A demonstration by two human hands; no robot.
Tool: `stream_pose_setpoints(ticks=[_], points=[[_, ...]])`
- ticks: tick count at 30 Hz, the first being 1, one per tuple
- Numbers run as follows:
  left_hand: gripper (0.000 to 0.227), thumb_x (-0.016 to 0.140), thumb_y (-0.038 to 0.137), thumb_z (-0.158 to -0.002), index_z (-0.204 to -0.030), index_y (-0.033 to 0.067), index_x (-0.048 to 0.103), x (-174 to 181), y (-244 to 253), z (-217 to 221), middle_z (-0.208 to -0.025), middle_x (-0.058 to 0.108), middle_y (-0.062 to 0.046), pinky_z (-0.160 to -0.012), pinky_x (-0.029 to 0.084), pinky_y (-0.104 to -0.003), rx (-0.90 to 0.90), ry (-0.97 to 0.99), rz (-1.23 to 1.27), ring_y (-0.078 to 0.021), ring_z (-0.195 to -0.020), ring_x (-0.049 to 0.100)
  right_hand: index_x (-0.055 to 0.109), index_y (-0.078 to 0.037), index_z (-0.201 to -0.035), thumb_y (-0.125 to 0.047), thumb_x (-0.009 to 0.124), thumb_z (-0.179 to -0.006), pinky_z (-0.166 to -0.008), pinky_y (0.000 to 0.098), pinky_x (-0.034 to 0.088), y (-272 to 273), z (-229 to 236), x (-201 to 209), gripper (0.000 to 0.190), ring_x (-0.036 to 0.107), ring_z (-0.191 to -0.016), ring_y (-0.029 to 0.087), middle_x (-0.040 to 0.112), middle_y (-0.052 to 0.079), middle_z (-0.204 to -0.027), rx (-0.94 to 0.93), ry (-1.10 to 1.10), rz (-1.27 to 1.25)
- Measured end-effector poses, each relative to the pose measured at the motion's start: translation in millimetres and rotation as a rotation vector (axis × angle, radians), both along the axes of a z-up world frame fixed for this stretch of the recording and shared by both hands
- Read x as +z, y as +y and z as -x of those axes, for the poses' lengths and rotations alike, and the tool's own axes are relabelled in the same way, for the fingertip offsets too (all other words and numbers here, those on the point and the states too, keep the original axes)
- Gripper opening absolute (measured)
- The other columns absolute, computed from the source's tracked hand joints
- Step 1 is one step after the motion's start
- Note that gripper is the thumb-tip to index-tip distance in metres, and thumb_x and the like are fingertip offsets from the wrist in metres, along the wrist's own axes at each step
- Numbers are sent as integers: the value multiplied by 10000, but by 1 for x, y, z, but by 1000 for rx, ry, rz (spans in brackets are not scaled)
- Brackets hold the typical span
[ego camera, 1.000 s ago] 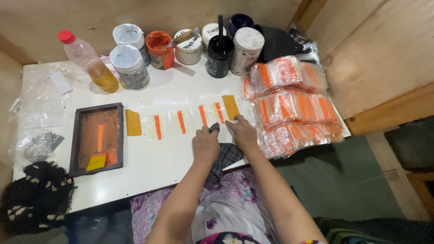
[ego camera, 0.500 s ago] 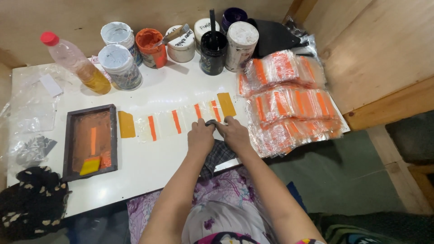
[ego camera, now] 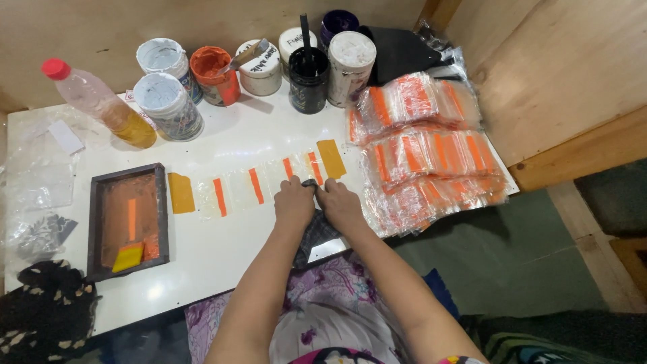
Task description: The person uses a yellow squeegee to spread orange ink across a screen printing frame. They then use a dark cloth to wipe the surface of several plastic-wrapped items on the table.
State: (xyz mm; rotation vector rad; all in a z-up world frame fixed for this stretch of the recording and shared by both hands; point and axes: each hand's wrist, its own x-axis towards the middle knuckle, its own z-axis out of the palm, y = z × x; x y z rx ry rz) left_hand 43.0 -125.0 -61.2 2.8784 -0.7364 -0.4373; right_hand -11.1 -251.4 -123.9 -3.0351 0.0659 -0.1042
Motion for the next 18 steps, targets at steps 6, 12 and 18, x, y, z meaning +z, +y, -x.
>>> stream_pose_setpoints(ticks=[6,12,18], points=[[377,416,124,-1008,-1173,146,755,-10,-7,-5,-985,583,-170,-696,596,-498,105,155,56,-335,-867,642,657,-161,-970,-269,510,-1020,-606,332,524,4,5,27,189,626,-800,220,514,5,-886,3,44,-33],[380,425,225,-1035,-1223,88,725,5,-14,-10,-1011,631,-178,-781,587,-516,108,196,14,-366,-933,691,700,-170,-1165,-242,509,-1016,-621,369,547,4,6,28,253,641,-834,247,540,37,-923,9,59,-42],[391,488,317,-1020,-1276,110,698,-17,-18,-28,-1060,639,-182,-822,577,-541,120,231,-9,-387,-982,697,701,-181,-1156,-243,479,-1038,-584,351,524,1,6,21,260,639,-791,248,542,37,-911,27,42,-54]])
